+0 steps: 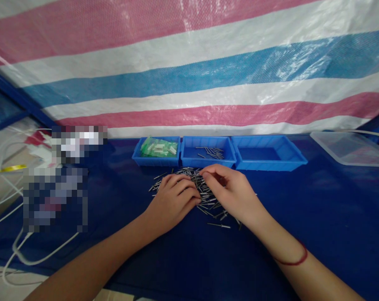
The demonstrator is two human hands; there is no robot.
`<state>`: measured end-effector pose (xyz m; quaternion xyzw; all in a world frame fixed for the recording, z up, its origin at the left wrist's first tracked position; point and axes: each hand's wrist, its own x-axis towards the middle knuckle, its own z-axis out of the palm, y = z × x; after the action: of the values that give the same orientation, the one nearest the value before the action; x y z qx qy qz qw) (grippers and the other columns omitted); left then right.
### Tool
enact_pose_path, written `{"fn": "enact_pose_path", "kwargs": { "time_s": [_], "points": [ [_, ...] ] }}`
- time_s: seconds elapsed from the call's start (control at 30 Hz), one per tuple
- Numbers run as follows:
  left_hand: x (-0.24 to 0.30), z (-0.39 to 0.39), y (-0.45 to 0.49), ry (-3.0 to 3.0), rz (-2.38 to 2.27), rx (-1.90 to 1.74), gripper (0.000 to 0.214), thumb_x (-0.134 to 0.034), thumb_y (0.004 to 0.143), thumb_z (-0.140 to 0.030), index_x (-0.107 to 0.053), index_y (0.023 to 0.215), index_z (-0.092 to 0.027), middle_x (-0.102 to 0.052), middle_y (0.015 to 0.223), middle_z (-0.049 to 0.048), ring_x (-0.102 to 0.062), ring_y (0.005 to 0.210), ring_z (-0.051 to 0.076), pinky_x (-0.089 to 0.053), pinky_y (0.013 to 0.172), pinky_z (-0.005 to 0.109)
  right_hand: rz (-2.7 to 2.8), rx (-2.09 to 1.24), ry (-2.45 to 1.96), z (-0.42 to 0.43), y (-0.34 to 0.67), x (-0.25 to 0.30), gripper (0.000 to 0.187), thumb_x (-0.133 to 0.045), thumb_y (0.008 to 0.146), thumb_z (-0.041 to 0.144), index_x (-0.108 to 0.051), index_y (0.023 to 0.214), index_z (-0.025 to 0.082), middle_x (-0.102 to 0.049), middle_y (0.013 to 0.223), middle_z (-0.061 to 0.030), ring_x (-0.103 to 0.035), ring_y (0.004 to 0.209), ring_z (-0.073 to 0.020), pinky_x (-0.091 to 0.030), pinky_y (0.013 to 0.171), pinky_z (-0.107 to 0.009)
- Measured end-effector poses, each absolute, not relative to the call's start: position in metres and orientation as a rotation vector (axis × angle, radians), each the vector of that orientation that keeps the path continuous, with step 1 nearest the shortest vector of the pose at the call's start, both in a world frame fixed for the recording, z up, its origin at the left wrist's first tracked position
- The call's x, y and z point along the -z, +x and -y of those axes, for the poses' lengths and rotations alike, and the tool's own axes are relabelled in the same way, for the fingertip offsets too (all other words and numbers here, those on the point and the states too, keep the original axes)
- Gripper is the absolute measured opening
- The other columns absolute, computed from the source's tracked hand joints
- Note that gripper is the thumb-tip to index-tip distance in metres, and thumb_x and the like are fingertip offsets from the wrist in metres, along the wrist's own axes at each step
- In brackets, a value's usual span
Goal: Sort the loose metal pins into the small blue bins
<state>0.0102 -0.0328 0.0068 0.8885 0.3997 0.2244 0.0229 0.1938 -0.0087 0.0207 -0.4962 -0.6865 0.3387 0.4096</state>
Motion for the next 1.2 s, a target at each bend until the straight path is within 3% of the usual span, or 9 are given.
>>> {"fn": "enact_pose_path", "kwargs": {
  "time_s": [0.23,0.47,0.77,1.03,1.2],
  "points": [
    [-0.017,0.031,0.006,2.492,-1.408,-0.774,0.018,-0.048,0.095,-0.030,-0.062,0.090,-0.020,-0.068,0.095,0.0029,-0.056,0.093,0.019,-0.037,0.082,0.035,2.011,-0.754,-1.147,0.016,0.190,-0.024,0.018,-0.058,0.086,0.036,-0.068,0.093,0.022,-0.069,0.090,-0.0043,-0.063,0.077,-0.0176,-0.048,0.065,-0.029],
    [-0.015,0.031,0.008,2.163,-1.358,-1.016,0.014,-0.051,0.092,-0.028,-0.061,0.090,-0.019,-0.067,0.089,0.0026,-0.059,0.083,0.017,-0.043,0.077,0.030,1.896,-0.900,-1.137,0.018,0.187,-0.022,0.024,-0.058,0.086,0.042,-0.069,0.094,0.022,-0.072,0.090,-0.0052,-0.065,0.077,-0.0192,-0.051,0.065,-0.030],
    [-0.017,0.031,0.010,2.070,-1.259,-1.030,0.014,-0.052,0.092,-0.027,-0.063,0.093,-0.018,-0.067,0.089,0.0038,-0.061,0.083,0.017,-0.046,0.076,0.029,1.748,-0.975,-1.102,0.023,0.182,-0.023,0.021,-0.062,0.084,0.040,-0.068,0.092,0.022,-0.071,0.090,-0.0047,-0.066,0.080,-0.0198,-0.053,0.070,-0.031],
    [-0.018,0.031,0.009,2.049,-1.210,-1.041,0.015,-0.055,0.091,-0.030,-0.064,0.091,-0.018,-0.066,0.088,0.0037,-0.060,0.082,0.016,-0.046,0.075,0.028,1.742,-0.860,-1.115,0.024,0.181,-0.018,0.017,-0.064,0.083,0.038,-0.067,0.085,0.021,-0.069,0.084,-0.0052,-0.063,0.076,-0.0189,-0.050,0.062,-0.031],
    [-0.015,0.030,0.009,2.074,-1.184,-1.000,0.016,-0.055,0.090,-0.030,-0.065,0.089,-0.017,-0.065,0.085,0.0033,-0.060,0.081,0.016,-0.046,0.074,0.027,1.900,-0.742,-0.993,0.026,0.181,-0.025,0.012,-0.059,0.087,0.028,-0.068,0.092,0.022,-0.067,0.087,-0.0056,-0.061,0.074,-0.0164,-0.047,0.058,-0.029]
  ]
}}
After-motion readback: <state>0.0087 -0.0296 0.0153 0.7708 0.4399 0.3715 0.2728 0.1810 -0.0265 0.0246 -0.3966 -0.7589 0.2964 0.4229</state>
